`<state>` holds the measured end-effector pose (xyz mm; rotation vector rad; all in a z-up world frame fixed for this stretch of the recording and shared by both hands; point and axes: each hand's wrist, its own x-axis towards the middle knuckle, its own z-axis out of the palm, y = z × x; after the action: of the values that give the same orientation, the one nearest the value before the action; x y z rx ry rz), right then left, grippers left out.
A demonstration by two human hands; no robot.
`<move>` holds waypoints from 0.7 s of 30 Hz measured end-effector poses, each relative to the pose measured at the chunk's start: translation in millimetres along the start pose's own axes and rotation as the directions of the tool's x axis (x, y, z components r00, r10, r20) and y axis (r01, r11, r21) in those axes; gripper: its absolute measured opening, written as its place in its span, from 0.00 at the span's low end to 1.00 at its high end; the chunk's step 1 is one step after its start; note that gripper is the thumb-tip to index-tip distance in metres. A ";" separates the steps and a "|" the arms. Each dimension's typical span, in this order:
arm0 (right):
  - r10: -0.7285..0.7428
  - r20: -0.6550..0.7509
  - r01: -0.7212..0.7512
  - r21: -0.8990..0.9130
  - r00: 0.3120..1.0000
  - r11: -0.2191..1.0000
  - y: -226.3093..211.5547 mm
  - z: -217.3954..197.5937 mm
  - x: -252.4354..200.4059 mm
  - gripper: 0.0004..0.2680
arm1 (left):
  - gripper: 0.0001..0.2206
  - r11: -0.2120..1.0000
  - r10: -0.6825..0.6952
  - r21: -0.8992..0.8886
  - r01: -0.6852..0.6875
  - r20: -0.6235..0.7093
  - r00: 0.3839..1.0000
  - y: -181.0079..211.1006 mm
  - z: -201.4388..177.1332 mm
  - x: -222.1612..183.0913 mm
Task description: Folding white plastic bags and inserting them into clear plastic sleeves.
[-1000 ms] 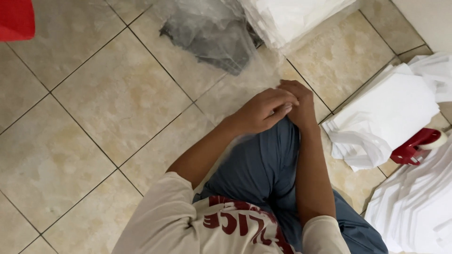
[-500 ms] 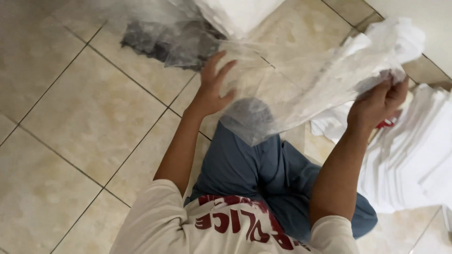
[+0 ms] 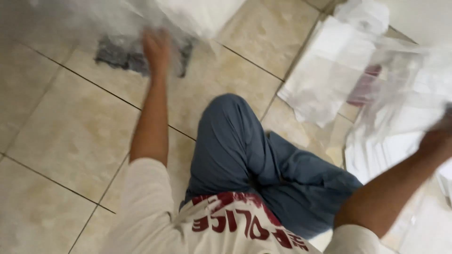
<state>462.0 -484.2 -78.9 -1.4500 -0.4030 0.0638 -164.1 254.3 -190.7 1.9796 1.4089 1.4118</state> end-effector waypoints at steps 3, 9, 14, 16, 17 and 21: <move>-0.120 -0.071 0.132 0.201 0.990 0.971 -139.2 157.2 -123.5 0.07 | 0.41 0.969 -0.242 -0.081 0.232 -0.134 0.961 43.0 -29.2 37.4; 0.033 -0.015 -0.023 0.426 0.999 0.904 -125.8 215.1 -182.7 0.10 | 0.18 0.798 0.378 -0.351 -0.490 -0.341 0.861 244.8 -62.0 -5.3; -0.078 0.089 0.034 0.422 0.993 0.906 -121.2 244.5 -205.4 0.09 | 0.30 0.694 0.435 -0.713 0.103 0.529 0.729 336.0 -39.0 -89.4; -0.108 0.107 0.051 0.438 0.988 0.897 -127.3 250.7 -209.4 0.09 | 0.40 0.683 0.495 -0.696 0.221 0.663 0.561 351.6 -30.0 -99.6; -0.118 0.144 0.050 0.406 0.982 0.912 -131.7 253.3 -212.1 0.08 | 0.36 0.630 0.561 -0.748 0.211 0.625 0.543 362.9 -32.2 -98.0; -0.168 0.097 0.138 0.262 0.981 0.955 -119.8 247.8 -211.4 0.11 | 0.05 0.270 0.606 -0.815 0.513 0.558 0.568 397.7 -27.6 -89.7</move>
<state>165.7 -324.4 5.5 -1.1613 -0.5823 0.0734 18.9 -10.8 60.8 1.3134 -0.1755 0.6657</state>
